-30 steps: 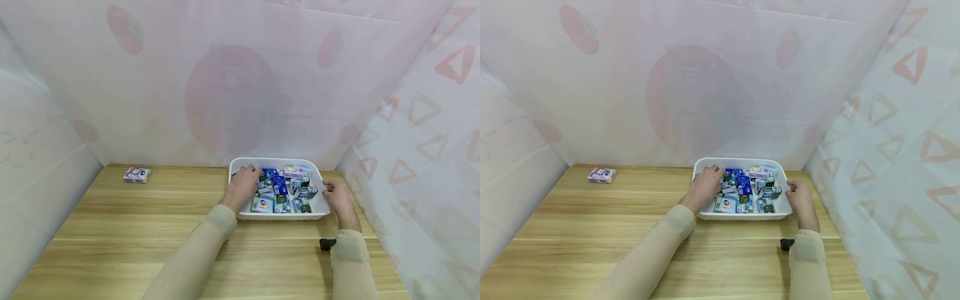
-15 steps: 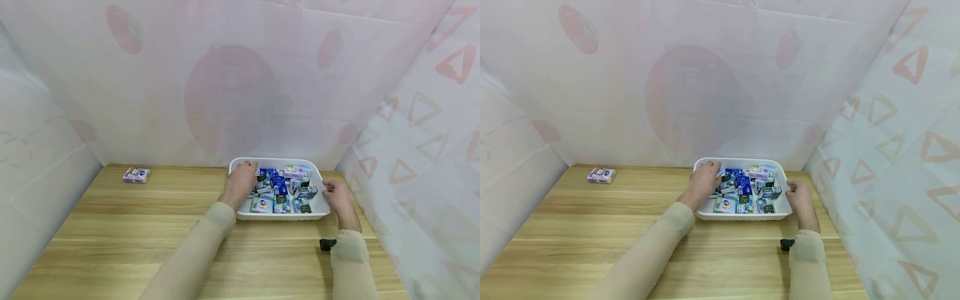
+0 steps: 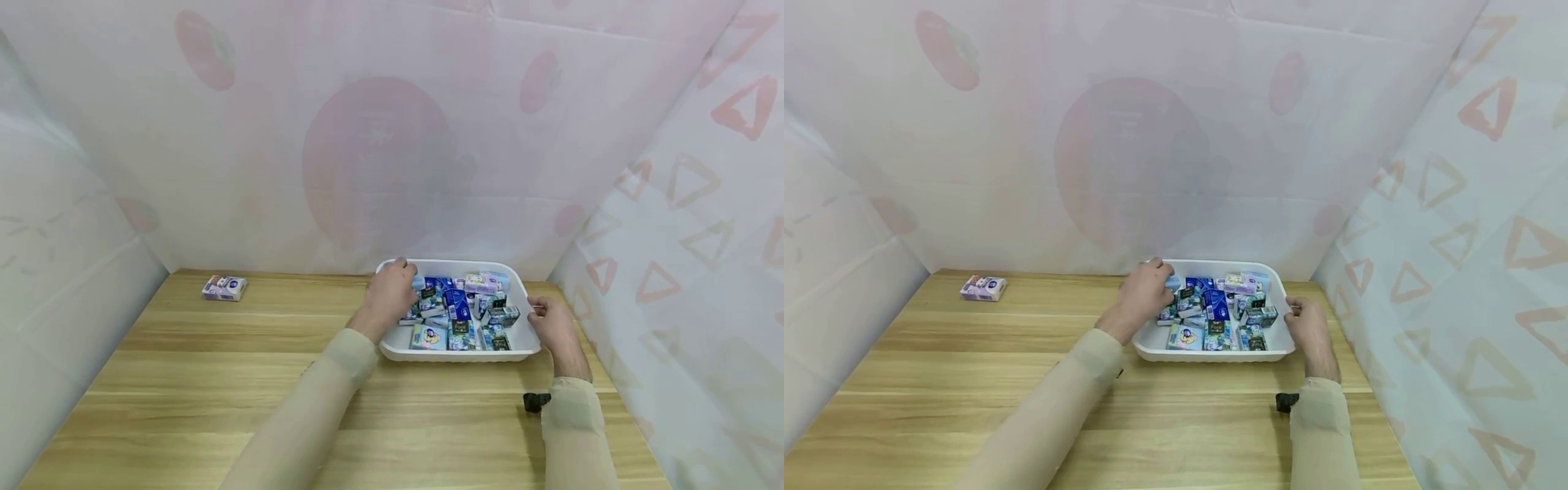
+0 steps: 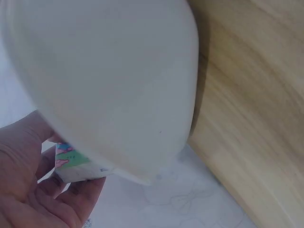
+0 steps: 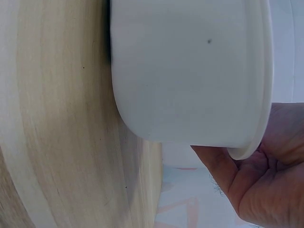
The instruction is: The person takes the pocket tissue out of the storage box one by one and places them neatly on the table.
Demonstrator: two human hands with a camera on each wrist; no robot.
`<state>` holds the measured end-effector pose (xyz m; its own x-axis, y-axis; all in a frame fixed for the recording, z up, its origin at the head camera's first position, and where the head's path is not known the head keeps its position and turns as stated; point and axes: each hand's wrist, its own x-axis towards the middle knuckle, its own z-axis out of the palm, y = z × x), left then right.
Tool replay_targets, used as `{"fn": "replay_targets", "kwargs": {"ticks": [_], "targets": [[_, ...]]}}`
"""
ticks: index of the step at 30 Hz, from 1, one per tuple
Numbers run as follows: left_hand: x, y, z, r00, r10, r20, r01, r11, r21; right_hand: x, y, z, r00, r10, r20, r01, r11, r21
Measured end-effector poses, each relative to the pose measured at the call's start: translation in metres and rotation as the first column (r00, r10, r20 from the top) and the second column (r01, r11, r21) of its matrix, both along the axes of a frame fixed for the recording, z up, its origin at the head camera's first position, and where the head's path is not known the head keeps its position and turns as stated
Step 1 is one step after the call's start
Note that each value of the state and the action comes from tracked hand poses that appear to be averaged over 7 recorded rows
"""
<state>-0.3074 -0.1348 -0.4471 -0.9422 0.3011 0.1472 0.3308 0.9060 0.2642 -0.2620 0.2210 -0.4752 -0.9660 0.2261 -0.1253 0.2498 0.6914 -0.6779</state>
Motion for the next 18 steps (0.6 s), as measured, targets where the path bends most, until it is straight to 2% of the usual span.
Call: {"fn": "replay_targets", "kwargs": {"ticks": [8,13,18], "targets": [[0.005,-0.016,0.02,1.0,-0.003,-0.026,0.005,0.998,0.069,0.002,-0.001,0.0,0.999,0.019,-0.028,-0.018,1.0,0.013],[0.004,-0.032,0.024,0.997,0.013,-0.07,-0.005,0.994,0.112,0.002,0.0,0.0,1.0,0.013,-0.025,-0.013,1.0,0.017],[0.002,-0.052,0.021,0.994,0.033,-0.107,-0.018,0.991,0.135,0.001,0.001,-0.001,1.0,0.003,-0.015,-0.003,1.0,0.014]]}}
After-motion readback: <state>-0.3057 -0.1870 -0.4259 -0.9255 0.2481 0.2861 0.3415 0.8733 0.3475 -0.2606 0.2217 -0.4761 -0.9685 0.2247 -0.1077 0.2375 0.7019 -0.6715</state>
